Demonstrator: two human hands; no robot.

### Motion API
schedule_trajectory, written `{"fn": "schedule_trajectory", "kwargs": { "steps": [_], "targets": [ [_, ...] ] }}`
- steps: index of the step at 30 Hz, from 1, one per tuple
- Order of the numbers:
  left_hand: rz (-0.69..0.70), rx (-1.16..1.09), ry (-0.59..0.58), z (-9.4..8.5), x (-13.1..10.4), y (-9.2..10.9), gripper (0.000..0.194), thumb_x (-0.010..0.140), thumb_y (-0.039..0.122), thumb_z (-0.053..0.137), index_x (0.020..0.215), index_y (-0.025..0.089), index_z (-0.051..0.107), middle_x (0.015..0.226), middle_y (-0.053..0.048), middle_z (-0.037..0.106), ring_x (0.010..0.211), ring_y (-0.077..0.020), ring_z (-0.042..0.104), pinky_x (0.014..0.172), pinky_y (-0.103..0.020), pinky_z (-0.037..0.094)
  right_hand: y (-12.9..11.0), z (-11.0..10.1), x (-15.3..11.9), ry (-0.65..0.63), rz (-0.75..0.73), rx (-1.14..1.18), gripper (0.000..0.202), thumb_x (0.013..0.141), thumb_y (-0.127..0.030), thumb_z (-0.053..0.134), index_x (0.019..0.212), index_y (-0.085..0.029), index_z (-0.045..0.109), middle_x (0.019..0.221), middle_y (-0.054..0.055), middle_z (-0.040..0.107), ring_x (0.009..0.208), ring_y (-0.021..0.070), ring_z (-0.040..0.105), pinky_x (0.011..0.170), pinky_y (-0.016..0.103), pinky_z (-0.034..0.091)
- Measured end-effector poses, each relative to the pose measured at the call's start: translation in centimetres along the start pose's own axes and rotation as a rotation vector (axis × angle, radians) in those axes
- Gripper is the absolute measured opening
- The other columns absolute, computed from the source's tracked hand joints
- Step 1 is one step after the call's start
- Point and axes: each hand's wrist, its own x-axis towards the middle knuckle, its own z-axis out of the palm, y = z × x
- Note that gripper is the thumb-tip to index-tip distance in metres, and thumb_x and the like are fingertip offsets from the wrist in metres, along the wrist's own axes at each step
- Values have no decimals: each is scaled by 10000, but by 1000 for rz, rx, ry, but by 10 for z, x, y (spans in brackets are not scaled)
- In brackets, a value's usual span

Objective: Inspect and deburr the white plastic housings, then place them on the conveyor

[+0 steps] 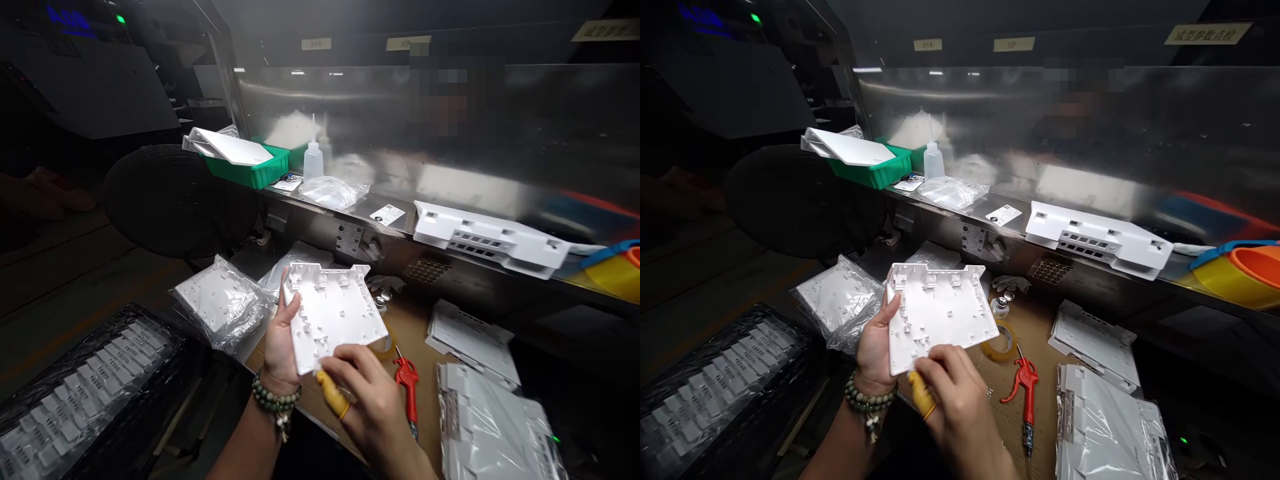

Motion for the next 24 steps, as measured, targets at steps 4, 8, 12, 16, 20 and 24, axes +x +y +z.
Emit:
{"fn": "schedule_trajectory", "kwargs": {
  "steps": [4, 8, 12, 16, 20, 24],
  "targets": [
    [-171, -103, -265, -25, 4, 23, 659, 1024, 410, 388, 1638, 233, 227, 1629, -124, 424, 1524, -363, 317, 1271, -596, 109, 48, -47, -24, 88, 184, -153, 193, 964, -199, 640, 1131, -261, 714, 1093, 67, 644, 977, 195, 659, 802, 275, 537],
    [-220, -177, -425, -50, 1, 43, 616, 1047, 462, 244, 1634, 273, 242, 1673, -68, 346, 1569, -317, 186, 1266, -580, 5, 73, -86, -43, 201, 292, -266, 270, 951, -162, 617, 1164, -295, 715, 1122, 49, 625, 1018, 192, 646, 842, 272, 518],
    [-273, -200, -506, -67, -2, 49, 673, 1033, 604, 151, 1591, 298, 366, 1674, -45, 348, 1581, -311, 146, 1263, -571, -4, 66, -77, -40, 158, 241, -225, 289, 961, -138, 599, 1185, -288, 705, 1112, 56, 617, 1027, 189, 639, 859, 282, 522],
    [-272, -238, -534, -69, -3, 48, 678, 1040, 559, 58, 1582, 315, 384, 1688, -17, 315, 1588, -285, 88, 1260, -555, -32, 62, -67, -35, 134, 204, -265, 252, 964, -122, 572, 1131, -243, 718, 1036, 69, 623, 955, 195, 640, 804, 293, 531],
    [-291, -227, -526, -68, -3, 48, 728, 1016, 635, 69, 1591, 301, 366, 1673, -52, 352, 1581, -307, 139, 1264, -575, 3, 61, -67, -40, 157, 200, -249, 293, 953, -107, 563, 1166, -244, 710, 1071, 82, 620, 988, 204, 645, 818, 295, 542],
    [-310, -198, -573, -69, -4, 51, 778, 1005, 630, 25, 1586, 258, 385, 1651, -99, 392, 1565, -339, 205, 1264, -605, 53, 76, -67, -44, 119, 173, -275, 240, 942, -130, 586, 1090, -245, 736, 998, 64, 651, 916, 198, 664, 764, 285, 546]
  ]
}}
